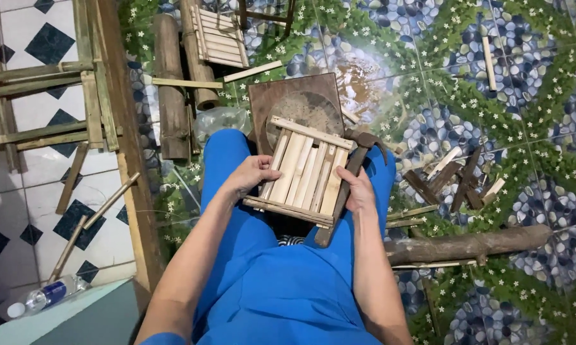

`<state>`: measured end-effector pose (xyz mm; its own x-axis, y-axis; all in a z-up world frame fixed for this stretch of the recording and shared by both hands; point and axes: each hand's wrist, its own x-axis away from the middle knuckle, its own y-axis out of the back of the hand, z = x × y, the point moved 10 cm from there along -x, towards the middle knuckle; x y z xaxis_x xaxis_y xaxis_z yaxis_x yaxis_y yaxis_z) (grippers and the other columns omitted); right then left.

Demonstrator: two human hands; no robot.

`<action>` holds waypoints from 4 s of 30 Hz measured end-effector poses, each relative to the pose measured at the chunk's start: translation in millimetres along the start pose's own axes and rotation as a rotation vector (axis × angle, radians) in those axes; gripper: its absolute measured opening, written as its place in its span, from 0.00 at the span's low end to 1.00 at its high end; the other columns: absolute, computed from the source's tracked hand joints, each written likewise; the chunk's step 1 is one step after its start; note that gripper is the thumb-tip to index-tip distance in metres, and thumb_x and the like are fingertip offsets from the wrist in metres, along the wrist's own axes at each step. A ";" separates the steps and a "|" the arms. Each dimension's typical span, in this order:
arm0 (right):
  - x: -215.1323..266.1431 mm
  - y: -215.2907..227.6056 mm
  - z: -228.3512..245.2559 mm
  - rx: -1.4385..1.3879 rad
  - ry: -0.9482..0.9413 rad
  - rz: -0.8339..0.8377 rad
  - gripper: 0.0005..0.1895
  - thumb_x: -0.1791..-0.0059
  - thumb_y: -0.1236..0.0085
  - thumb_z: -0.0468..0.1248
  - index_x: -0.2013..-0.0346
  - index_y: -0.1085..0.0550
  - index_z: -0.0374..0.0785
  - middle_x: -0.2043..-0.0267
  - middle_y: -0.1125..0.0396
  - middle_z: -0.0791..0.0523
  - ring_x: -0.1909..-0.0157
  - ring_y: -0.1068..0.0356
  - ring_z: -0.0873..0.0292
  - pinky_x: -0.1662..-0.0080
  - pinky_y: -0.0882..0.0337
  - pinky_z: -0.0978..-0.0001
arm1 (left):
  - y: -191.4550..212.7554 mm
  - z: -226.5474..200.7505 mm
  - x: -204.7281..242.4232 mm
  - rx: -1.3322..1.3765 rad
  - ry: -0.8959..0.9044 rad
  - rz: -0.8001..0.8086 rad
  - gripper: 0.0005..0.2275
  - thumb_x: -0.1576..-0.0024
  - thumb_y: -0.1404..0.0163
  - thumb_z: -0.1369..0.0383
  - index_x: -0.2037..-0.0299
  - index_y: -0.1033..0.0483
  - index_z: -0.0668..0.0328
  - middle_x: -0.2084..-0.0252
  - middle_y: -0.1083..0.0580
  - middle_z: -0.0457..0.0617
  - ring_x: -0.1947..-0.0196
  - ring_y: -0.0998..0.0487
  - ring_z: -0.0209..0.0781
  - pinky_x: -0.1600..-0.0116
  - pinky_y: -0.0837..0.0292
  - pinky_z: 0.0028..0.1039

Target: The person is assembling a small wooden frame by hammering nails into it. They hold the frame with one hand and use a hammer with the other to secure the pieces together.

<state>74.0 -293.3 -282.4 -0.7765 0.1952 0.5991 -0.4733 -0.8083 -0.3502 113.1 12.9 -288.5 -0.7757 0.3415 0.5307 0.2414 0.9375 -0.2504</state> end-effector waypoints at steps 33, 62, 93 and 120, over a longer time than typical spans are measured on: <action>-4.0 5.8 -4.0 -0.008 -0.024 -0.024 0.27 0.58 0.27 0.31 0.46 0.26 0.47 0.57 0.24 0.51 0.58 0.21 0.46 0.59 0.19 0.49 | -107.1 -66.7 130.0 -1.585 -0.574 -0.017 0.39 0.49 0.33 0.69 0.28 0.42 0.50 0.29 0.39 0.55 0.27 0.44 0.53 0.31 0.47 0.47; 6.0 0.3 -1.5 -0.004 -0.046 -0.038 0.31 0.62 0.26 0.29 0.47 0.24 0.51 0.56 0.24 0.52 0.58 0.21 0.49 0.59 0.19 0.53 | -5.1 -54.2 47.8 -0.428 -0.122 -0.240 0.25 0.49 0.33 0.56 0.43 0.24 0.53 0.52 0.23 0.52 0.51 0.20 0.46 0.48 0.23 0.37; 27.3 -40.9 16.7 -0.254 -0.077 0.119 0.14 0.54 0.35 0.24 0.68 0.28 0.48 0.56 0.23 0.51 0.68 0.28 0.56 0.71 0.37 0.67 | -53.6 79.1 -70.2 0.926 -0.035 -0.290 0.41 0.52 0.34 0.86 0.28 0.45 0.70 0.28 0.42 0.64 0.41 0.28 0.60 0.43 0.23 0.57; 31.3 -38.5 19.5 -0.191 -0.062 0.078 0.13 0.56 0.37 0.24 0.64 0.27 0.43 0.54 0.22 0.49 0.69 0.26 0.59 0.69 0.31 0.69 | -53.4 80.4 -65.9 0.976 -0.004 -0.314 0.39 0.53 0.35 0.87 0.31 0.43 0.75 0.30 0.42 0.66 0.42 0.26 0.60 0.42 0.23 0.57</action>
<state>76.0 -267.0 -236.1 -0.7895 0.0969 0.6060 -0.4876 -0.6988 -0.5234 104.5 -65.0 -375.2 -0.7244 0.0880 0.6837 -0.5511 0.5218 -0.6511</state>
